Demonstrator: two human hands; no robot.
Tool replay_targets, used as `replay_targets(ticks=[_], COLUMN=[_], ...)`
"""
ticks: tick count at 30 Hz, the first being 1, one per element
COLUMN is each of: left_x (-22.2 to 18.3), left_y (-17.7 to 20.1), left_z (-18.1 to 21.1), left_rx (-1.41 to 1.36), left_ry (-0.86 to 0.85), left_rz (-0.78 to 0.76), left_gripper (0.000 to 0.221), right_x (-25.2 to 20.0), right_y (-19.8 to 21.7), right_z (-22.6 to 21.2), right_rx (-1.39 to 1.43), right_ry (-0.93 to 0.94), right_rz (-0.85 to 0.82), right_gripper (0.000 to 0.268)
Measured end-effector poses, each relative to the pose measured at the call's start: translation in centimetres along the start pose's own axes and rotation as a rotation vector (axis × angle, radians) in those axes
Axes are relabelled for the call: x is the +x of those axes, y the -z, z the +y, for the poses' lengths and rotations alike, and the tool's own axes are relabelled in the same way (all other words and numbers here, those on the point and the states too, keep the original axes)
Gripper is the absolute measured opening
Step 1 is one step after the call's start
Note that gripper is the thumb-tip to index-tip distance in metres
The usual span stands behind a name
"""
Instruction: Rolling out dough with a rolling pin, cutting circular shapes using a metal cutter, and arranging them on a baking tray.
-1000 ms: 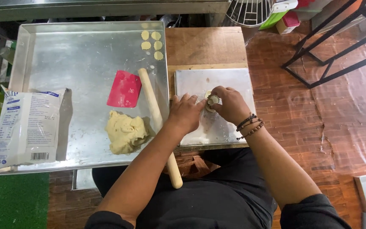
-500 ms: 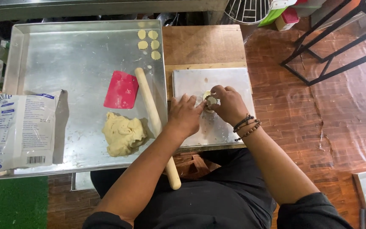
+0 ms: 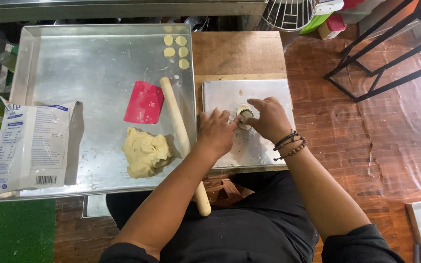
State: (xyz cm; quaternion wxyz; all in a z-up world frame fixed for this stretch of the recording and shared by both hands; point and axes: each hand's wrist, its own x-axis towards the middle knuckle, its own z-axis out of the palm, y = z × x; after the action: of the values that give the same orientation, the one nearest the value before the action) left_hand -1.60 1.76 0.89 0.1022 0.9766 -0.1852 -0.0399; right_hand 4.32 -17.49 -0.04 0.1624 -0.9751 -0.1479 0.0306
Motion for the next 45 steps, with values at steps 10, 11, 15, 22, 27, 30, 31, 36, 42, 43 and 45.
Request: replay_targets(ticks=[10, 11, 15, 22, 27, 30, 31, 36, 42, 43, 45], left_x=[-0.6, -0.6, -0.1, -0.2, -0.4, -0.4, -0.5, -0.9, -1.6, -1.5, -1.5], left_y=[1.4, 1.5, 2.2, 1.7, 2.6, 2.4, 2.4, 2.9, 3.2, 3.0, 2.6], left_z=[0.3, 0.2, 0.5, 0.3, 0.5, 0.5, 0.4, -0.3, 0.2, 0.2, 0.0], left_rx=[0.012, 0.004, -0.009, 0.018, 0.001, -0.044, -0.042, -0.146, -0.138, -0.138, -0.167], left_ry=[-0.006, -0.009, -0.002, -0.018, 0.003, 0.015, 0.014, 0.063, 0.068, 0.065, 0.083], left_rz=[-0.046, -0.05, -0.075, -0.061, -0.094, -0.097, -0.094, -0.183, -0.23, -0.228, -0.235], left_gripper=[0.052, 0.052, 0.055, 0.057, 0.06, 0.061, 0.061, 0.067, 0.061, 0.061, 0.061], right_x=[0.6, 0.7, 0.8, 0.3, 0.2, 0.2, 0.2, 0.5, 0.2, 0.1, -0.2], right_y=[-2.6, -2.7, -4.5, -4.7, -4.9, -4.5, -4.8, -4.5, -5.5, -5.6, -5.9], right_z=[0.5, 0.7, 1.4, 1.6, 1.7, 1.7, 1.7, 1.1, 1.5, 1.6, 1.6], right_rx=[-0.108, -0.076, -0.098, -0.069, -0.142, -0.136, -0.137, -0.175, -0.208, -0.21, -0.221], right_ry=[0.025, 0.013, 0.039, 0.074, 0.044, 0.076, 0.078, 0.083, 0.084, 0.084, 0.101], right_rz=[-0.002, 0.008, 0.03, 0.051, 0.041, 0.07, 0.074, 0.066, 0.099, 0.101, 0.132], right_gripper=[0.04, 0.041, 0.035, 0.033, 0.033, 0.035, 0.035, 0.035, 0.037, 0.037, 0.037])
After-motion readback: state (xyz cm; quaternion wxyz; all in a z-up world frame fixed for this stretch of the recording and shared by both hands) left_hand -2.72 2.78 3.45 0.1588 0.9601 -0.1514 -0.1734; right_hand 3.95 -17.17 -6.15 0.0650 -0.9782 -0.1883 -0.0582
